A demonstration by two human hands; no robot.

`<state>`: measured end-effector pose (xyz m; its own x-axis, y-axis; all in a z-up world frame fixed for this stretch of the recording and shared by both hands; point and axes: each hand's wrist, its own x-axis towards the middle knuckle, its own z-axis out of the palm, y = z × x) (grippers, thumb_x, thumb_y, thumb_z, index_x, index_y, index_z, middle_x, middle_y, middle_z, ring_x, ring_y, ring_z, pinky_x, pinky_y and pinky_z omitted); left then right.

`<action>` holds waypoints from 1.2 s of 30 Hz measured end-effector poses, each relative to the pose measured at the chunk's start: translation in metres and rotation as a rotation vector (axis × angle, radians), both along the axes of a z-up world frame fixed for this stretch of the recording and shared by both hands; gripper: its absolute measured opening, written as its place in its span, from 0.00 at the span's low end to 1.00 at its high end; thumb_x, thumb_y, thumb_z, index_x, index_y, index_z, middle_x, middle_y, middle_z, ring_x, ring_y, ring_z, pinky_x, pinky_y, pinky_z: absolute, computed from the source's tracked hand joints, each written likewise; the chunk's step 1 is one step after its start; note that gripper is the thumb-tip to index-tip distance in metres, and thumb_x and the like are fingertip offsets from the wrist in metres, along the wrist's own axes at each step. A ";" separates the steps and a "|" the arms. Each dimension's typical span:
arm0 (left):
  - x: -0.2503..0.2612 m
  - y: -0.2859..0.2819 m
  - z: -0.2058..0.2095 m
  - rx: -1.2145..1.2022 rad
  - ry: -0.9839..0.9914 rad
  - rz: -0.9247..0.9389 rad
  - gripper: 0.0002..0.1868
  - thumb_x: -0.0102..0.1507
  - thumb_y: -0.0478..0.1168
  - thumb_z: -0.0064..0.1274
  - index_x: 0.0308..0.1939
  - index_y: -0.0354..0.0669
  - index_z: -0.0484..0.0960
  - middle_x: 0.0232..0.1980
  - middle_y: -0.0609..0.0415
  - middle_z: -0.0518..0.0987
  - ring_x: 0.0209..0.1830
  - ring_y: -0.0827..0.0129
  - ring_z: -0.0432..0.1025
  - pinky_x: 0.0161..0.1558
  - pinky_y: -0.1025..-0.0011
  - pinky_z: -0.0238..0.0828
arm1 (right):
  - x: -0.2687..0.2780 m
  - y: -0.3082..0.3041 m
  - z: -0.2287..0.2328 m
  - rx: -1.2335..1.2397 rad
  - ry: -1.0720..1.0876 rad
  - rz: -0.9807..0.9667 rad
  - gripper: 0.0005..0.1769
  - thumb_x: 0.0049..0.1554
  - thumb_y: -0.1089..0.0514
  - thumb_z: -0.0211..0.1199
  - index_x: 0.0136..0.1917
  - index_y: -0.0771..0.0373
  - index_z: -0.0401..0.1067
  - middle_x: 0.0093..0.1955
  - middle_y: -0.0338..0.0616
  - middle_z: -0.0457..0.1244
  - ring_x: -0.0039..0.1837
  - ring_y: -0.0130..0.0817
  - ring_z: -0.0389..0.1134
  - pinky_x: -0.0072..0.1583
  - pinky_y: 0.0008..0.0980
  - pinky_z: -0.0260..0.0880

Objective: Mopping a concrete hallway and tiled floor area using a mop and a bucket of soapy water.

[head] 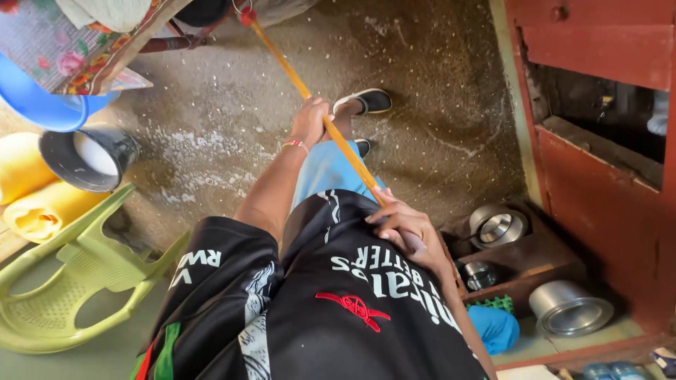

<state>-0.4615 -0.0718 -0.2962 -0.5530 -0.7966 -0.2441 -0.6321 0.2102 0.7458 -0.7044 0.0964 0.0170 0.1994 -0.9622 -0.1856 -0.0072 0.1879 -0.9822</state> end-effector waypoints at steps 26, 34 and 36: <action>0.119 0.094 -0.061 0.067 0.368 0.378 0.05 0.65 0.35 0.49 0.35 0.38 0.79 0.39 0.39 0.77 0.44 0.44 0.70 0.56 0.51 0.66 | 0.126 0.058 0.036 -0.193 -0.029 -0.095 0.15 0.64 0.60 0.59 0.35 0.65 0.66 0.46 0.46 0.67 0.70 0.55 0.67 0.82 0.62 0.47; 0.111 0.084 -0.079 -0.548 0.038 0.211 0.07 0.65 0.42 0.63 0.32 0.53 0.82 0.61 0.29 0.76 0.62 0.46 0.70 0.67 0.53 0.61 | 0.133 0.055 0.025 -0.227 0.040 -0.098 0.09 0.58 0.68 0.61 0.36 0.69 0.65 0.38 0.48 0.61 0.49 0.48 0.70 0.73 0.56 0.64; 0.076 0.097 -0.040 0.306 0.405 0.593 0.07 0.68 0.44 0.53 0.40 0.47 0.75 0.35 0.49 0.78 0.35 0.59 0.70 0.52 0.56 0.72 | 0.124 0.053 0.050 -0.326 0.106 -0.092 0.07 0.51 0.72 0.61 0.35 0.71 0.63 0.38 0.52 0.59 0.46 0.52 0.66 0.64 0.53 0.69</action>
